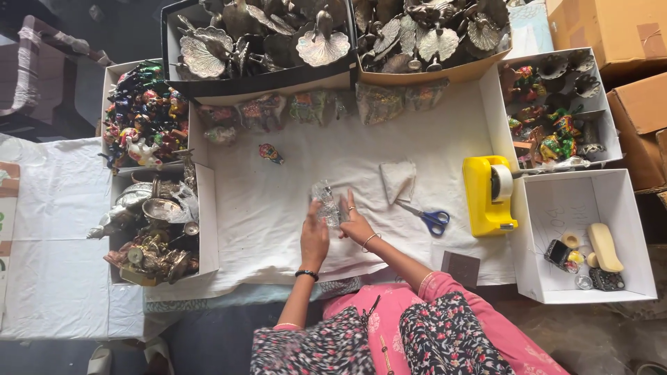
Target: The person wraps small decorative figurines in bubble wrap and secures them with tape. They cut bubble wrap with scissors, place a figurine inside, fold the wrap, and seal it with tape from a dispenser. The wrapped items are placed into a white box.
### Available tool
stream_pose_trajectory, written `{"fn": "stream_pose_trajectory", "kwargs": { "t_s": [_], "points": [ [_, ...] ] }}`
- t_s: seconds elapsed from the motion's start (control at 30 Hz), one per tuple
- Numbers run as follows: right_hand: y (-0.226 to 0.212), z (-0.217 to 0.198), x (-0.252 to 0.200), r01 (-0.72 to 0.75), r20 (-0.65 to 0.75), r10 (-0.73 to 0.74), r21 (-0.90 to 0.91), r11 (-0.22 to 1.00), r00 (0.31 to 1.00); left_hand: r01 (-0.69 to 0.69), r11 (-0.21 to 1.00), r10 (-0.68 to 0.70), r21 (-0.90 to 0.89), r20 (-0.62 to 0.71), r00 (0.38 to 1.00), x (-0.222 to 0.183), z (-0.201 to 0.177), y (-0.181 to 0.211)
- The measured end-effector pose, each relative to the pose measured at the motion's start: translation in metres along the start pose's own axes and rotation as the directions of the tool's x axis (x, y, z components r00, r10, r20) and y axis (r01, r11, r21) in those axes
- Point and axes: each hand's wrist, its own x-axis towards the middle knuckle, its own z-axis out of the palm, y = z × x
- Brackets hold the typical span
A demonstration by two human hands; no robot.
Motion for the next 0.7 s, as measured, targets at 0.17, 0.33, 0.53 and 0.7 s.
{"fn": "stream_pose_trajectory", "kwargs": {
  "t_s": [0.17, 0.33, 0.53, 0.7],
  "points": [
    [0.013, -0.012, 0.000, -0.114, 0.083, 0.124, -0.116, 0.987, 0.989, 0.241, 0.933, -0.284, -0.268, -0.138, 0.949, -0.009, -0.007, -0.001],
    [-0.019, -0.018, -0.020, 0.373, 0.124, -0.453, -0.770, 0.517, 0.883, 0.370, 0.751, -0.450, -0.547, -0.014, 0.893, -0.016, -0.001, -0.020],
    [-0.011, -0.008, -0.009, 0.503, 0.205, -0.538, -0.709, 0.494, 0.818, 0.323, 0.896, -0.359, -0.303, -0.068, 0.931, -0.010, 0.008, -0.038],
    [0.054, -0.009, 0.036, 0.084, -0.040, -0.077, 0.219, 0.972, 0.996, 0.485, 0.350, -0.583, -0.801, 0.219, 0.782, 0.004, 0.026, -0.087]
  ]
}}
